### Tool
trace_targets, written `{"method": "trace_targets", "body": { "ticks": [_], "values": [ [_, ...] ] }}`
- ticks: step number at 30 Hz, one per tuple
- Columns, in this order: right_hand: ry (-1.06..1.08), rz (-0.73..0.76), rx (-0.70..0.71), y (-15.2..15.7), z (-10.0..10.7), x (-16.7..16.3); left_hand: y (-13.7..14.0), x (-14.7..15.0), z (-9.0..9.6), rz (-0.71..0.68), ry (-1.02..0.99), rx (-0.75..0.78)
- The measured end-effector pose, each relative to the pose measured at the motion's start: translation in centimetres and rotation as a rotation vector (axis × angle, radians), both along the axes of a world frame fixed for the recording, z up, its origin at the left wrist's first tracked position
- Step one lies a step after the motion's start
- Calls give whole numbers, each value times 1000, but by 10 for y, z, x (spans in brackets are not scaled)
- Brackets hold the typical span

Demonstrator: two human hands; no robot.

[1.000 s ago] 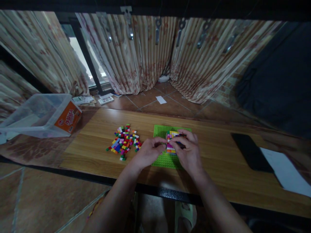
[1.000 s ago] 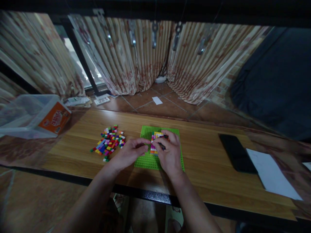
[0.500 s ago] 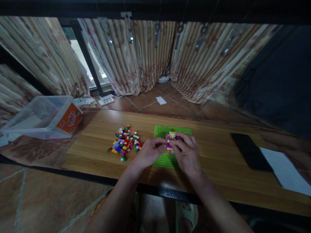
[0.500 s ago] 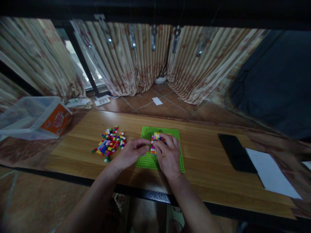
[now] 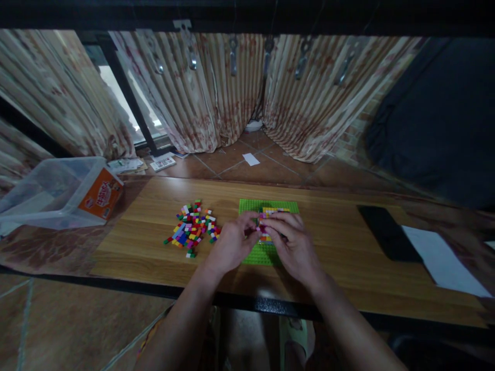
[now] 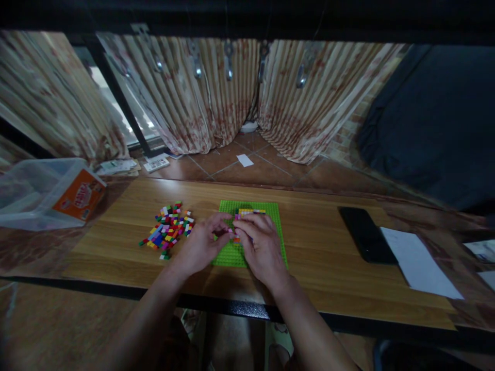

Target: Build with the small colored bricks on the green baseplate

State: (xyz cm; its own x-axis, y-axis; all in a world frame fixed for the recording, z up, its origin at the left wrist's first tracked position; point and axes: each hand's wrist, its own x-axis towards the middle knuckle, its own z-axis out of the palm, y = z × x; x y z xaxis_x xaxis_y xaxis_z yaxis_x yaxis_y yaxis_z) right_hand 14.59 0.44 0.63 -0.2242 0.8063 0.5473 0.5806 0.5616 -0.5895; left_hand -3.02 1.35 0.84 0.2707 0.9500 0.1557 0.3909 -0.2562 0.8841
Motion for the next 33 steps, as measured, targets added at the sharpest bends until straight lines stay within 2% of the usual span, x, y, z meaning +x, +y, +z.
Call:
{"method": "trace_targets", "body": {
  "ticks": [3,7,14,19,24,33],
  "values": [
    [-45,74,-46,-1,1,0,-2,1,1,-30,32,39],
    [-57,80,-56,-1,0,-1,-3,1,0,-33,56,52],
    [-11,-6,-11,0,0,4,-2,2,2,-35,18,34],
    [35,-167,-32,7,-4,17,3,-1,-3,81,183,12],
    [37,-148,-73,10,-12,17,2,1,-6,65,245,23],
    [52,-155,-52,14,-22,8,0,3,-5,15,239,24]
  ]
}}
